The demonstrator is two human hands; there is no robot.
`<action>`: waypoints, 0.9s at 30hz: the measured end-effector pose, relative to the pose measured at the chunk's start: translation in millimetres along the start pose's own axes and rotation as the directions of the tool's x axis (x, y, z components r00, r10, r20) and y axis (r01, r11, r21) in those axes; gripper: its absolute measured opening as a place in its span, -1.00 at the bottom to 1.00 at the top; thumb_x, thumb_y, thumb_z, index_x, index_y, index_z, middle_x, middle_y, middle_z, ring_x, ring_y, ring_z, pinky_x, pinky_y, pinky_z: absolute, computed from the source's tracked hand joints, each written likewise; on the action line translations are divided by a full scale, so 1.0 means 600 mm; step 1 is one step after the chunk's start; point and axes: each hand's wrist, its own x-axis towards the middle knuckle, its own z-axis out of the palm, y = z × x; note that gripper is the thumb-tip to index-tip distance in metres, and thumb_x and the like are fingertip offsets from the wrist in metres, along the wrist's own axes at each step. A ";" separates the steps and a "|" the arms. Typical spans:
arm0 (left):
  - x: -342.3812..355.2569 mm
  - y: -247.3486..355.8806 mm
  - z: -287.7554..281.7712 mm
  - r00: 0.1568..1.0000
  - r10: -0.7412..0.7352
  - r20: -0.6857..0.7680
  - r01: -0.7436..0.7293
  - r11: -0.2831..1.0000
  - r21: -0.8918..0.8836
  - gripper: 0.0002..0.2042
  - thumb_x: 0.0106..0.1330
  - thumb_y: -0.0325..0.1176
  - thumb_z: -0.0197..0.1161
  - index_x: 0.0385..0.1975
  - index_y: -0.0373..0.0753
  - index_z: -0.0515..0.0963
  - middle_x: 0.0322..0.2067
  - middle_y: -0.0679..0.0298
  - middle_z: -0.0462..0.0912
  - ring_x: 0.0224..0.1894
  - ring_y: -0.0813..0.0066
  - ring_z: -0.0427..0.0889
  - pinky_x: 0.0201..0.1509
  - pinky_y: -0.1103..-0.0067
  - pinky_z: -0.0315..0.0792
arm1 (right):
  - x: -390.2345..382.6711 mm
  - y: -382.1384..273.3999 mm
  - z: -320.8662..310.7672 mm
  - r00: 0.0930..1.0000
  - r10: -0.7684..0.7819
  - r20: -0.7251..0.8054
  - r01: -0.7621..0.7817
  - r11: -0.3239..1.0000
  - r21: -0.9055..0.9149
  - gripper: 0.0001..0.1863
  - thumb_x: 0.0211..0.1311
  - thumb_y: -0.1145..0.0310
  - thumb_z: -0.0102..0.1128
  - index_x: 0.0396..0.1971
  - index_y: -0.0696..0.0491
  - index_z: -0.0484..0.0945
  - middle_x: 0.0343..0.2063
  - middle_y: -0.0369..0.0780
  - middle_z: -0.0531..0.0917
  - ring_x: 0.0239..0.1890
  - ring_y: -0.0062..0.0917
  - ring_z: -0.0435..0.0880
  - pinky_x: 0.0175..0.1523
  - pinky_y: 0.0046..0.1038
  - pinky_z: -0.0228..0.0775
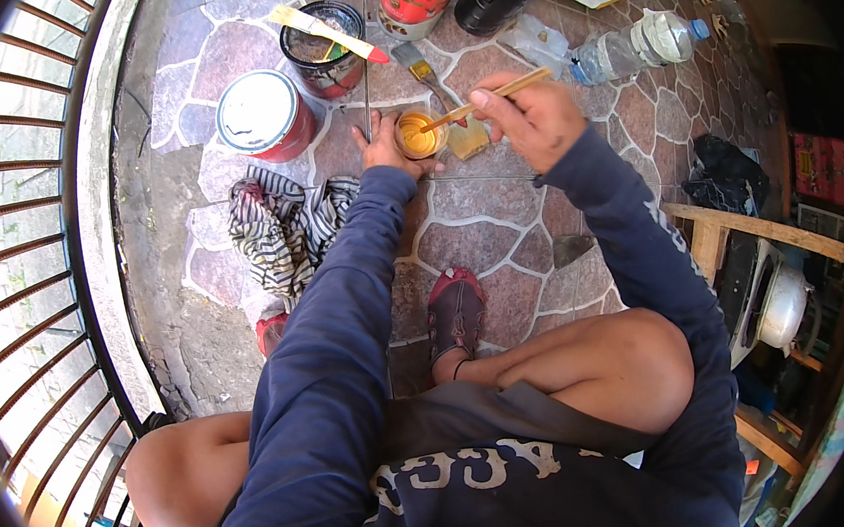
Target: The person sits on a tiled floor and mixes a yellow substance in a small container using a wooden stick. They add water from a plastic bottle to the mixture and continue stirring. The person also handles a small white bottle and a plastic bag before resuming the mixing process.
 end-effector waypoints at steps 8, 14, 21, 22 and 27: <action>-0.008 -0.007 -0.025 1.000 0.011 0.016 -0.010 0.996 -0.087 0.00 -0.40 -0.11 0.70 0.20 -0.18 0.34 0.16 0.00 0.48 0.39 0.06 0.23 0.50 0.05 -0.23 | 0.057 0.092 0.068 0.974 -0.096 0.203 0.144 0.961 -0.235 -0.67 0.36 0.17 0.14 -0.19 0.18 0.59 -0.38 -0.04 0.69 -0.46 -0.36 0.69 -0.30 -0.37 0.51; -0.010 -0.021 -0.018 0.999 0.041 0.000 -0.041 0.999 -0.031 -0.11 -0.30 -0.12 0.66 0.17 -0.11 0.39 0.11 0.13 0.55 0.28 0.13 0.39 0.45 -0.03 -0.13 | 0.101 0.108 0.096 0.964 0.024 0.264 0.039 0.972 -0.231 -0.62 0.30 0.12 0.19 -0.18 0.18 0.59 -0.37 0.01 0.68 -0.26 -0.16 0.69 -0.14 -0.29 0.51; -0.010 -0.017 -0.023 0.999 0.041 0.018 -0.040 0.998 -0.048 -0.15 -0.26 -0.13 0.65 0.16 -0.09 0.39 0.04 0.23 0.61 0.15 0.18 0.54 0.41 -0.06 -0.10 | 0.086 0.130 0.034 0.956 0.136 0.261 -0.088 0.979 -0.185 -0.38 0.03 -0.13 0.37 -0.10 0.12 0.63 -0.16 -0.03 0.69 -0.06 -0.17 0.66 0.09 -0.31 0.47; -0.011 -0.015 -0.025 0.999 0.040 0.019 -0.039 0.999 -0.036 -0.15 -0.26 -0.13 0.65 0.16 -0.10 0.39 0.04 0.25 0.61 0.15 0.18 0.53 0.42 -0.06 -0.10 | 0.070 0.146 0.004 0.957 0.242 0.161 -0.205 0.955 -0.216 -0.37 -0.03 -0.09 0.42 -0.11 0.12 0.63 -0.17 -0.04 0.70 -0.09 -0.20 0.68 0.07 -0.33 0.48; -0.012 -0.007 -0.023 1.000 0.029 -0.008 -0.028 0.998 0.049 -0.13 -0.24 -0.13 0.65 0.18 -0.13 0.37 0.02 0.14 0.64 0.16 0.11 0.54 0.45 0.12 -0.03 | -0.014 0.270 -0.172 0.468 0.453 -0.758 -0.635 0.769 0.067 -0.23 -0.25 0.05 0.60 -0.05 0.24 0.52 -0.16 0.02 0.66 -0.10 -0.23 0.66 0.05 -0.33 0.50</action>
